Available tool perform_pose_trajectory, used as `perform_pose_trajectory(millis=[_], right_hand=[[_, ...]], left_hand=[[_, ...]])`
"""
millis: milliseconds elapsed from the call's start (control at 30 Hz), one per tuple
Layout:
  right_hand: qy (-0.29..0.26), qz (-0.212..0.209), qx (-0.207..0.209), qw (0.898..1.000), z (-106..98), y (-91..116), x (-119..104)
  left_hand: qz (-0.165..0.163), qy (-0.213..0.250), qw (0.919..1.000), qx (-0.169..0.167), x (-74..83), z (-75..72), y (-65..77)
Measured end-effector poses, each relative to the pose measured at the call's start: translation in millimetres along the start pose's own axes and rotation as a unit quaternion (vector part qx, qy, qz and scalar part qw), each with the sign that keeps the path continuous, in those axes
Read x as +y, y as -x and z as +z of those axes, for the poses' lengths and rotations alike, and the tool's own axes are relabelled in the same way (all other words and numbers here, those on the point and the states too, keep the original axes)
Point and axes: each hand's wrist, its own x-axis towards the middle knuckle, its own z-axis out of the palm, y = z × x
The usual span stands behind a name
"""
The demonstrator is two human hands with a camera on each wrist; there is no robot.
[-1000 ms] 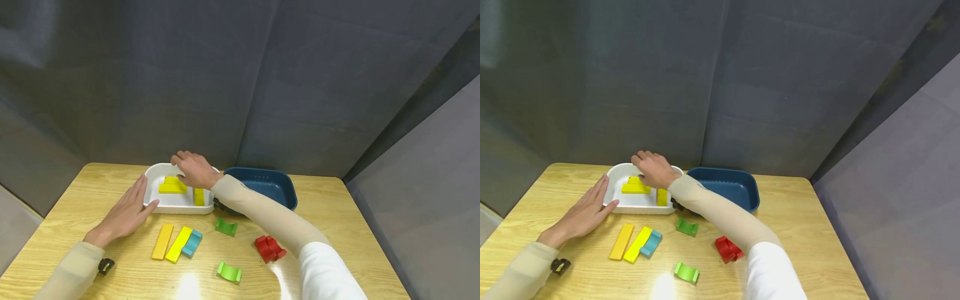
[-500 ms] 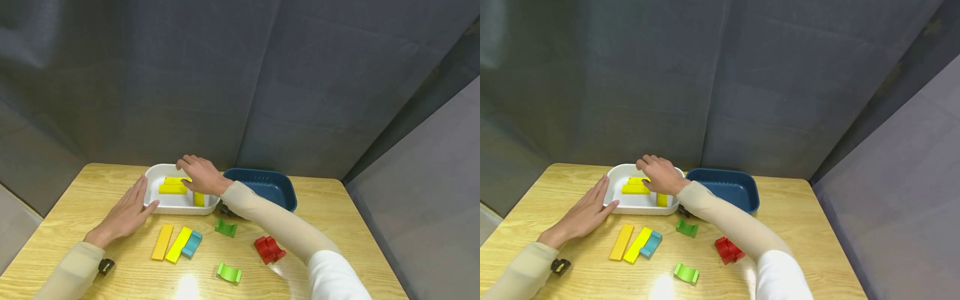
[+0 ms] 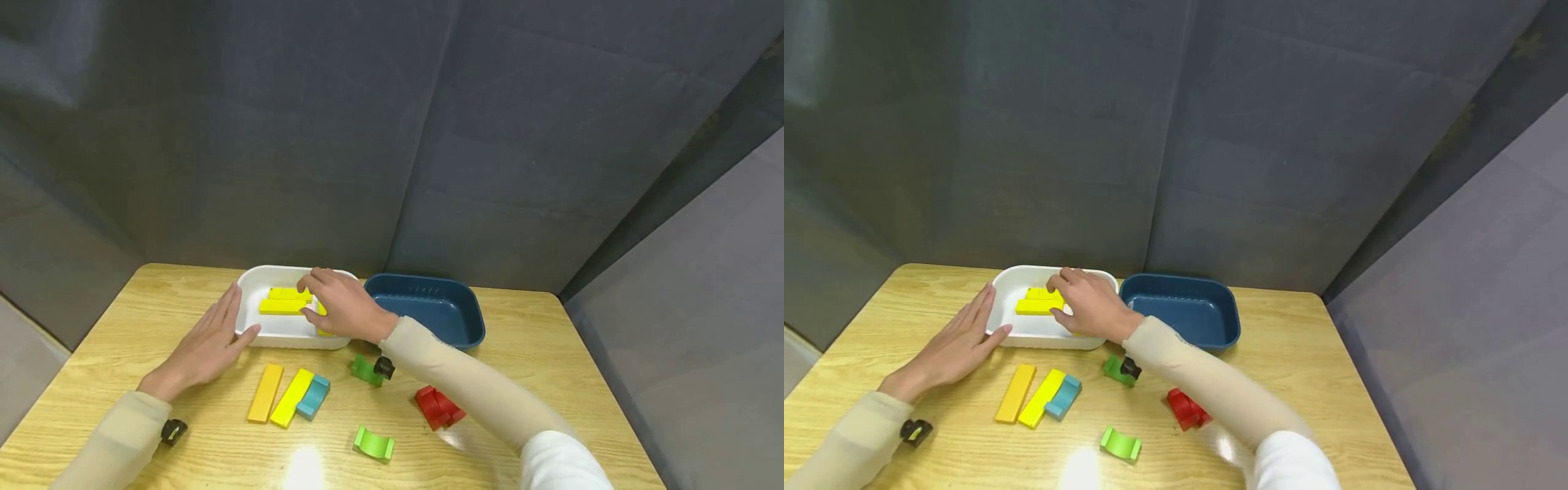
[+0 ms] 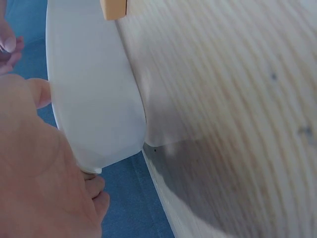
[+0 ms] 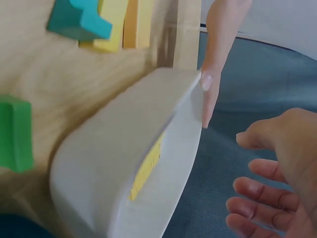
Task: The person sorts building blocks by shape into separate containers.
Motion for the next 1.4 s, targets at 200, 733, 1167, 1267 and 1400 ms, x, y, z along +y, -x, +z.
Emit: perform_pose_trajectory(millis=[200,733,1167,1267,1400], right_hand=[[-0.012,-0.004,0.014,1.000,-1,18,-7],[-0.024,0.011,0.039,0.999,-15,55,-30],[-0.044,0.027,0.032,0.998,-4,71,-59],[-0.039,0.025,0.024,0.999,1,75,-65],[-0.031,0.025,0.008,0.999,7,81,-72]], left_hand=[[0.005,0.000,1.0000,0.001,0.8,0.1,-1.1],[0.012,0.008,0.9999,-0.002,3.5,2.8,-4.4],[-0.001,0.007,1.0000,-0.005,-0.9,2.4,-1.4],[0.000,0.007,1.0000,-0.003,-1.8,3.7,0.3],[0.005,0.010,0.9999,-0.005,-1.9,4.6,0.4]])
